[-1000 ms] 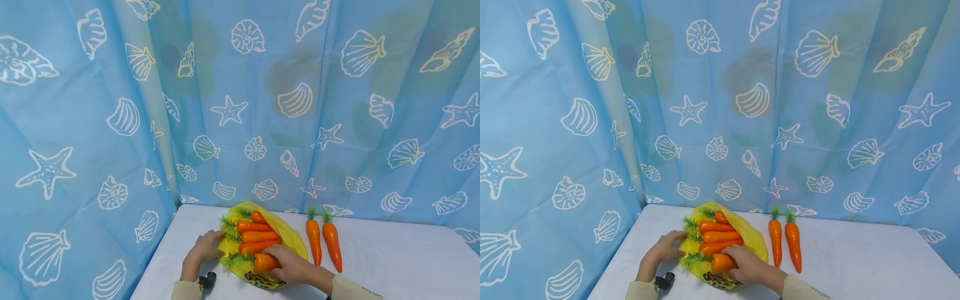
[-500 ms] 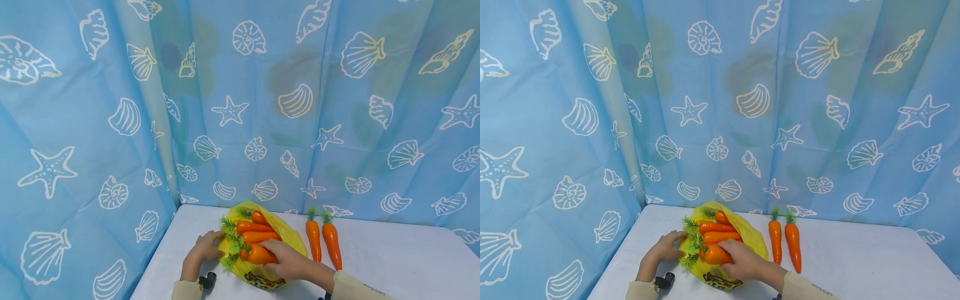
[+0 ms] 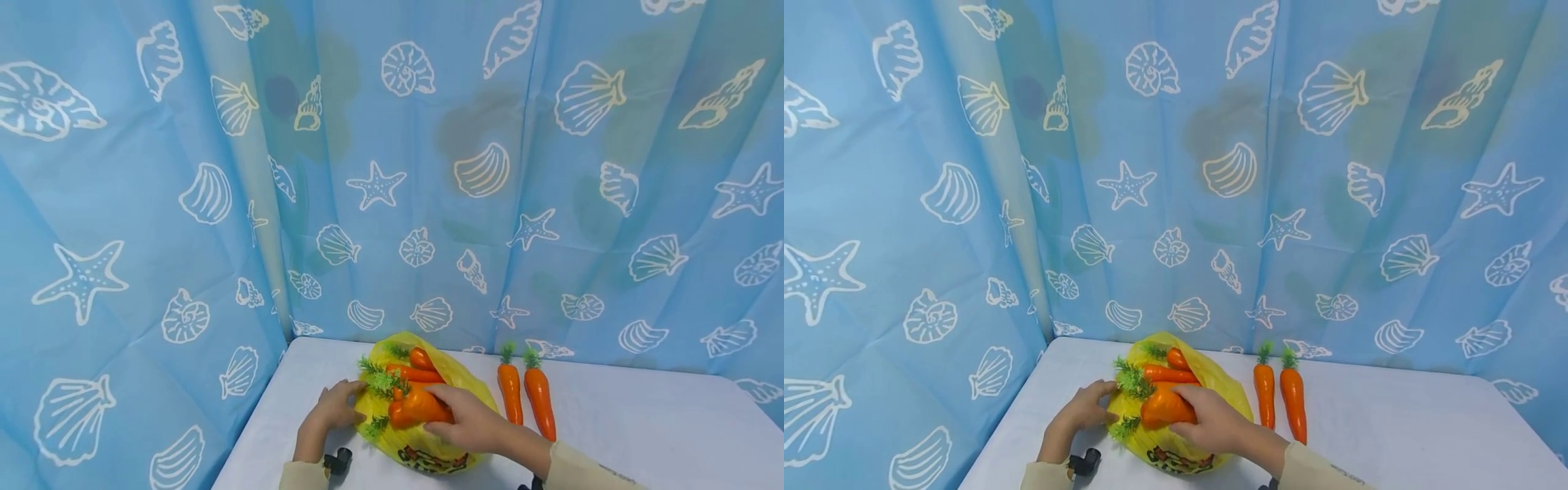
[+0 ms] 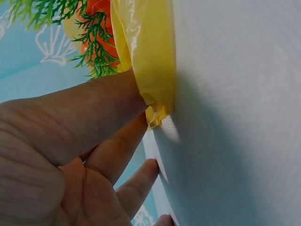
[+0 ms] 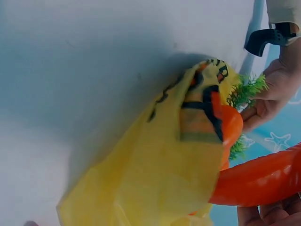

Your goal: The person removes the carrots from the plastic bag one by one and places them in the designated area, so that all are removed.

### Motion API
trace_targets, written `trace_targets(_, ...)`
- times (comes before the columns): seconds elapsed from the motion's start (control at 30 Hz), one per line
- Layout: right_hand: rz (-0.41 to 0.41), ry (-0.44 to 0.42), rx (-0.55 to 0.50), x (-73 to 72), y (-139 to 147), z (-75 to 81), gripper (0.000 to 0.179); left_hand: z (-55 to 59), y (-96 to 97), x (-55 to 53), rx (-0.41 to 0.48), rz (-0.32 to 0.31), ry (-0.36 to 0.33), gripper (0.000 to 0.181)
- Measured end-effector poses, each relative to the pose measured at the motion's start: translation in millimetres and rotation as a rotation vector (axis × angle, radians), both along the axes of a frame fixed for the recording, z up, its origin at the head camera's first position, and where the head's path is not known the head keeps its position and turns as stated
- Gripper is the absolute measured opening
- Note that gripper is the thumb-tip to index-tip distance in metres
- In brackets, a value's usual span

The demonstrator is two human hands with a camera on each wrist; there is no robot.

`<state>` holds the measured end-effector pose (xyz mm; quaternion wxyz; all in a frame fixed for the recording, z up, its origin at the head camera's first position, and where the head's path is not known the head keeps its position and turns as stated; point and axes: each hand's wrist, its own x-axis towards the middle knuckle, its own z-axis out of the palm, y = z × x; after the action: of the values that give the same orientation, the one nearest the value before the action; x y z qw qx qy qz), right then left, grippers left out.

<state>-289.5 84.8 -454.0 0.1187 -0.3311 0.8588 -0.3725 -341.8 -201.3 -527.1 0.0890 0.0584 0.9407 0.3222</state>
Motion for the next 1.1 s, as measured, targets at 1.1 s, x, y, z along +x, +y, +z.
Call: trace_targets(1.1, -0.16, 0.092, -0.068, -0.8, 31.5, 8.5, 0.072, 3.4, 2.3, 2.6, -0.011, 0.008, -0.005, 0.058)
